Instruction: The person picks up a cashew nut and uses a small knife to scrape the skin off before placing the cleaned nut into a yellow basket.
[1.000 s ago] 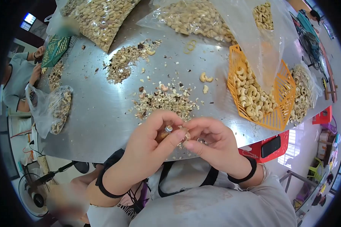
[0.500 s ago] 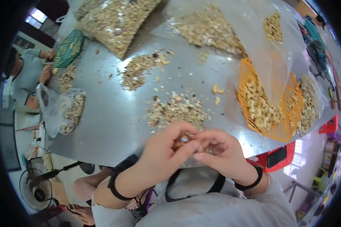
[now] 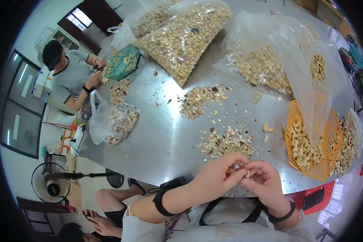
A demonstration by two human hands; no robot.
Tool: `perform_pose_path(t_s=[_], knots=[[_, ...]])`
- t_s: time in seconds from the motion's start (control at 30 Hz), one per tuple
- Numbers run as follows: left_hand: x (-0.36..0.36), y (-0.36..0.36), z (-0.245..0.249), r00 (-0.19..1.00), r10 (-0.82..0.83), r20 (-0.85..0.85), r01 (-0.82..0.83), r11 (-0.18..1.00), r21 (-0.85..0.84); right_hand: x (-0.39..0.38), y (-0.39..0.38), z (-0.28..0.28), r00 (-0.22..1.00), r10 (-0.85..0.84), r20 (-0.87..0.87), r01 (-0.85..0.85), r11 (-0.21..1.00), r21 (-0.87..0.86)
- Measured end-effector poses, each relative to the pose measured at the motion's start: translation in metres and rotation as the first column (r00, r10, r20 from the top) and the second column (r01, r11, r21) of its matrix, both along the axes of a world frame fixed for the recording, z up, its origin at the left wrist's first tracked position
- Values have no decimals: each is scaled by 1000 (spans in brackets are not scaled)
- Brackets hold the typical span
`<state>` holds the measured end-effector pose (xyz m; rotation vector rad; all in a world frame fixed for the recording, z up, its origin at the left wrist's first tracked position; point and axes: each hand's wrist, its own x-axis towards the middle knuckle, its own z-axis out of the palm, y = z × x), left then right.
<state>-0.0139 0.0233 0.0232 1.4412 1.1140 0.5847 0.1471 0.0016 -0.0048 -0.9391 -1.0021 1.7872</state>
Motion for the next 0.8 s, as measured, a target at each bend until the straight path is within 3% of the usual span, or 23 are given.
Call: perform_pose_path(t_s=[0.07, 0.2, 0.4, 0.57, 0.8], knots=[[0, 1, 2, 1000, 2, -27, 0, 998, 62, -2, 0, 0, 1000, -10, -18, 11, 1000, 17], [0, 0, 4, 999, 3, -39, -2, 1000, 27, -3, -1, 1, 999, -34, -36, 34, 999, -12], [3, -3, 4, 995, -2, -98, 18, 987, 161, 0, -3, -4, 998, -33, -54, 31, 999, -42], [3, -5, 0, 981, -10, -196, 91, 907, 411, 1, -1, -2, 995, -3, -100, -7, 995, -99], [3, -8, -3, 987, 31, -158, 34, 919, 392, 0, -1, -5, 996, -9, -87, 4, 999, -54]])
